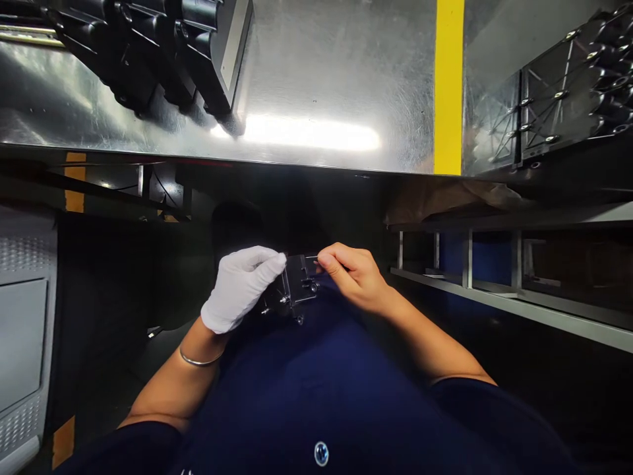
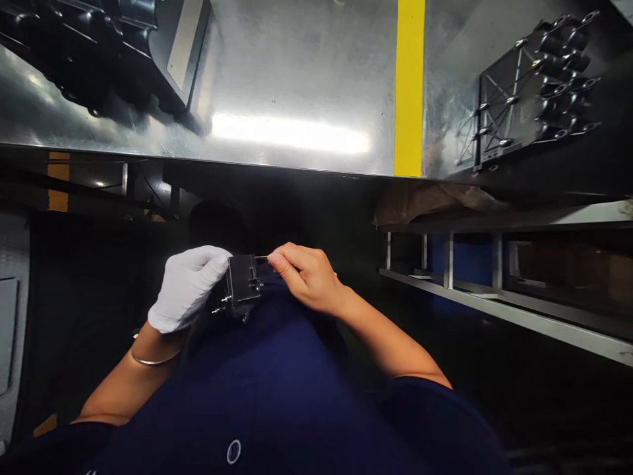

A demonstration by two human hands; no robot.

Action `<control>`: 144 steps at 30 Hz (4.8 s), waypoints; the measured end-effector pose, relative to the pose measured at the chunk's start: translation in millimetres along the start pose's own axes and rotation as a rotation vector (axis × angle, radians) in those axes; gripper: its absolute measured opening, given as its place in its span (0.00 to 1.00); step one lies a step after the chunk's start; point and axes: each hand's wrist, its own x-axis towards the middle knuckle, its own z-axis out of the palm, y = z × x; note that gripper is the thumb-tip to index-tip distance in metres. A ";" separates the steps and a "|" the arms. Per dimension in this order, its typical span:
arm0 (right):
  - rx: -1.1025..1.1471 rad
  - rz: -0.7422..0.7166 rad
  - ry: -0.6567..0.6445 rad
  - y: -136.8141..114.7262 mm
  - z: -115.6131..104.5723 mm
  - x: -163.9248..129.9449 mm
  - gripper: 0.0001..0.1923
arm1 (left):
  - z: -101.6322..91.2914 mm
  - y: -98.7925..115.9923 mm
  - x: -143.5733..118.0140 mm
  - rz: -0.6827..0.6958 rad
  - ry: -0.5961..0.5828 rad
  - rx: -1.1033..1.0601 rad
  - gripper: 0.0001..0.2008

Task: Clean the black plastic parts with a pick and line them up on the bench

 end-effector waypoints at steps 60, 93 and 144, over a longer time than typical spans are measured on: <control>-0.146 -0.326 -0.066 0.3 -11.9 0.4 0.13 | 16.8 6.8 -9.8 -0.134 0.010 -0.080 0.13; -0.043 -0.324 -0.150 -3.8 -14.1 0.4 0.16 | 14.8 5.0 -5.7 -0.061 0.032 -0.068 0.12; -0.646 -0.466 0.116 2.1 -6.1 4.1 0.27 | 24.3 7.2 -0.5 -0.158 0.141 -0.117 0.20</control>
